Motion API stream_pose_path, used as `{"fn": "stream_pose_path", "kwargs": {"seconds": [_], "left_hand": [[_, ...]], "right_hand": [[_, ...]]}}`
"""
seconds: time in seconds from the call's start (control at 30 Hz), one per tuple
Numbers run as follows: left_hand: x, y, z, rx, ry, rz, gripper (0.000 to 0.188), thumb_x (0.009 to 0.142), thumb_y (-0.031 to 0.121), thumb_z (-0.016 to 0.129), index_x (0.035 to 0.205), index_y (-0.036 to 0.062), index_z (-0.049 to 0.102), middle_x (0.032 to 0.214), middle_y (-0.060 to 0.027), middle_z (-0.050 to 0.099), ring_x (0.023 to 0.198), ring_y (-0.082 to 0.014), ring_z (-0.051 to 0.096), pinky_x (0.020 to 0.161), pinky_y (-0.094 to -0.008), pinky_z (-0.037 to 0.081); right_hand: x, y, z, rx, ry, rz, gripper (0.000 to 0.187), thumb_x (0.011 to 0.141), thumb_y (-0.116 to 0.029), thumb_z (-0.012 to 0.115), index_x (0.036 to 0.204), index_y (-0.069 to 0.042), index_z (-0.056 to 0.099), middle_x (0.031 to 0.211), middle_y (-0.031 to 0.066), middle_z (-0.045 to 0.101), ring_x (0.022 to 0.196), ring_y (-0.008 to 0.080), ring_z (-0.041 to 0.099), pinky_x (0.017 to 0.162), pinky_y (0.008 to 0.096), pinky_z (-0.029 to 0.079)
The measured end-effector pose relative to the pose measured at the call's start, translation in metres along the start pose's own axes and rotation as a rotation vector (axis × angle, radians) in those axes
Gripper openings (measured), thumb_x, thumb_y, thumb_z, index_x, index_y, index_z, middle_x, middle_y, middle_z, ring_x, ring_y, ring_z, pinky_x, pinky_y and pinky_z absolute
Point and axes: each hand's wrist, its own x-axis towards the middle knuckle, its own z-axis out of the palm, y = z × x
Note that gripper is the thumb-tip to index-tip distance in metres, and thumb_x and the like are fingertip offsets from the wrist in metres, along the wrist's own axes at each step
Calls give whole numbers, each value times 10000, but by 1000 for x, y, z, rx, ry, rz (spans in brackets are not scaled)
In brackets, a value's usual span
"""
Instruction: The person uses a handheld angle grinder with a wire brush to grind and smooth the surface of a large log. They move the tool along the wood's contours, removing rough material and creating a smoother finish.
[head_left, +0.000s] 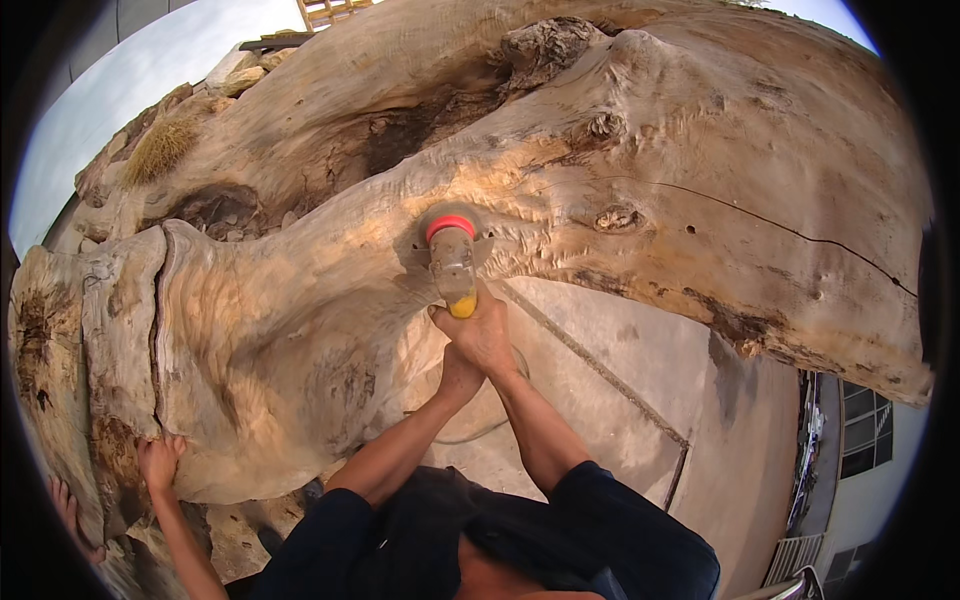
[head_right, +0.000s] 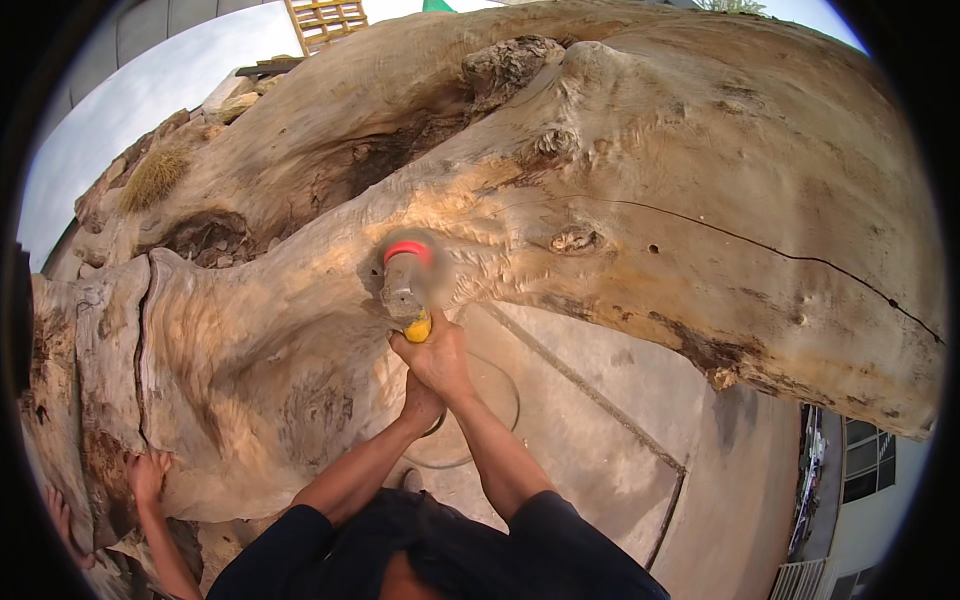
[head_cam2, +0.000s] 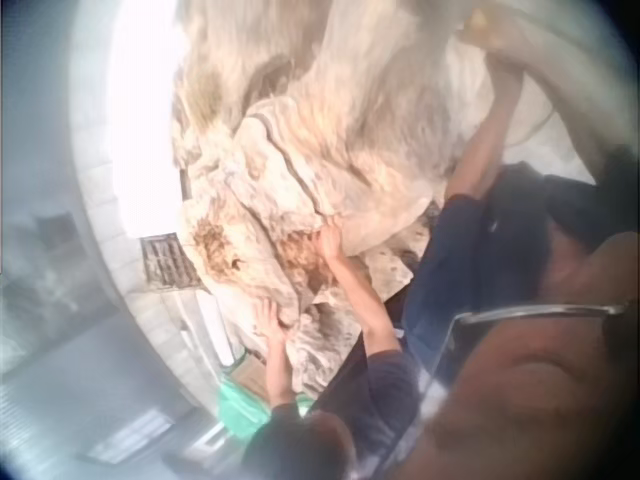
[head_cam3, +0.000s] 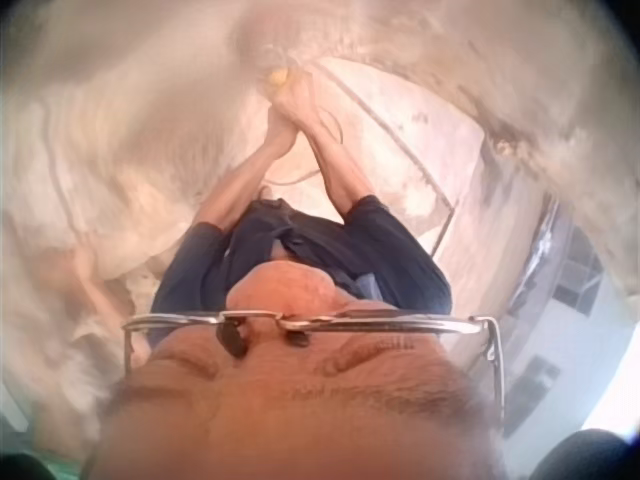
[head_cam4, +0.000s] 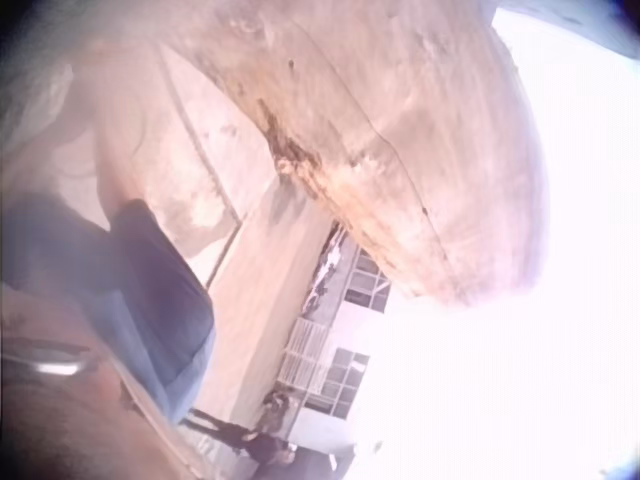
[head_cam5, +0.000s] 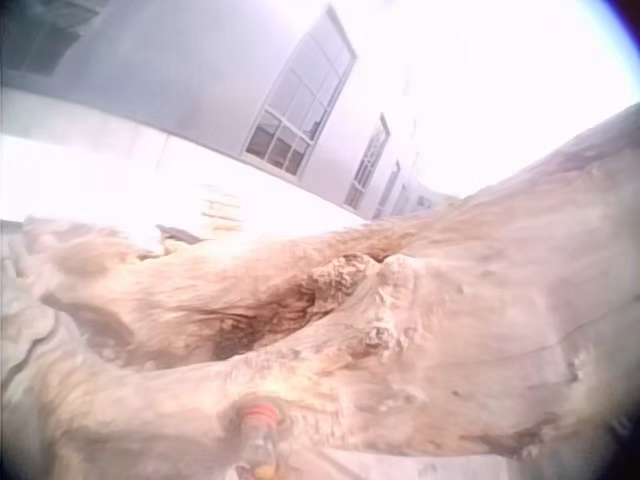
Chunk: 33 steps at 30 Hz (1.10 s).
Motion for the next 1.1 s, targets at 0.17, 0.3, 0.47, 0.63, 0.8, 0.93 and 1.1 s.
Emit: {"fn": "stream_pose_path", "kwargs": {"seconds": [0.17, 0.3, 0.47, 0.63, 0.8, 0.93, 1.1], "left_hand": [[-5, 25, -5, 6, -34, 9, 208, 929, 111, 696, 1079, -32, 672, 1027, -163, 761, 1017, -233, 729, 821, -395, 555], [2, 33, 19, -58, -163, 10, 153, 928, 78, 687, 1030, -32, 660, 978, -145, 751, 949, -188, 707, 785, -368, 543], [10, 61, 37, -87, -243, 128, 67, 896, -11, 643, 960, -33, 645, 879, -109, 733, 869, -162, 671, 745, -348, 518], [-2, 39, 24, -2, -138, 32, 145, 919, 74, 648, 1008, -39, 666, 896, -129, 747, 915, -193, 710, 779, -365, 534], [-16, 9, 1, -103, -58, -108, 288, 907, 165, 715, 1133, -8, 677, 1070, -185, 750, 1062, -247, 712, 856, -393, 546], [-27, 9, -10, -14, -1, -46, 355, 885, 218, 748, 1169, 20, 673, 1081, -189, 749, 1075, -315, 723, 871, -421, 555], [-14, 30, 7, 84, -216, -42, 246, 892, 164, 713, 1059, -14, 684, 953, -176, 760, 964, -305, 743, 796, -415, 556]], "right_hand": [[-2, -5, -5, 33, 46, 59, 394, 803, -193, 828, 1081, 40, 673, 876, 133, 733, 821, 205, 690, 764, 383, 559], [-6, -9, -38, 51, 185, 84, 406, 799, -168, 832, 1111, 33, 668, 876, 147, 736, 788, 221, 696, 741, 380, 559], [-5, -19, -68, 195, 280, 135, 210, 821, -102, 816, 889, 5, 650, 784, 4, 656, 696, 86, 573, 640, 286, 503], [-11, -2, -45, 101, 184, 56, 250, 814, -125, 831, 939, 14, 665, 823, 25, 685, 751, 105, 602, 686, 311, 529], [-13, -4, -7, -64, 45, 78, 423, 796, -247, 813, 1059, 30, 633, 864, 268, 728, 822, 420, 738, 745, 462, 570], [-18, 7, 9, -92, 39, 71, 434, 790, -277, 800, 1049, 27, 631, 851, 289, 717, 821, 471, 720, 749, 481, 572], [-20, -4, -23, -10, 254, 33, 410, 792, -202, 812, 1090, 28, 649, 846, 253, 736, 776, 388, 748, 715, 450, 571]]}}
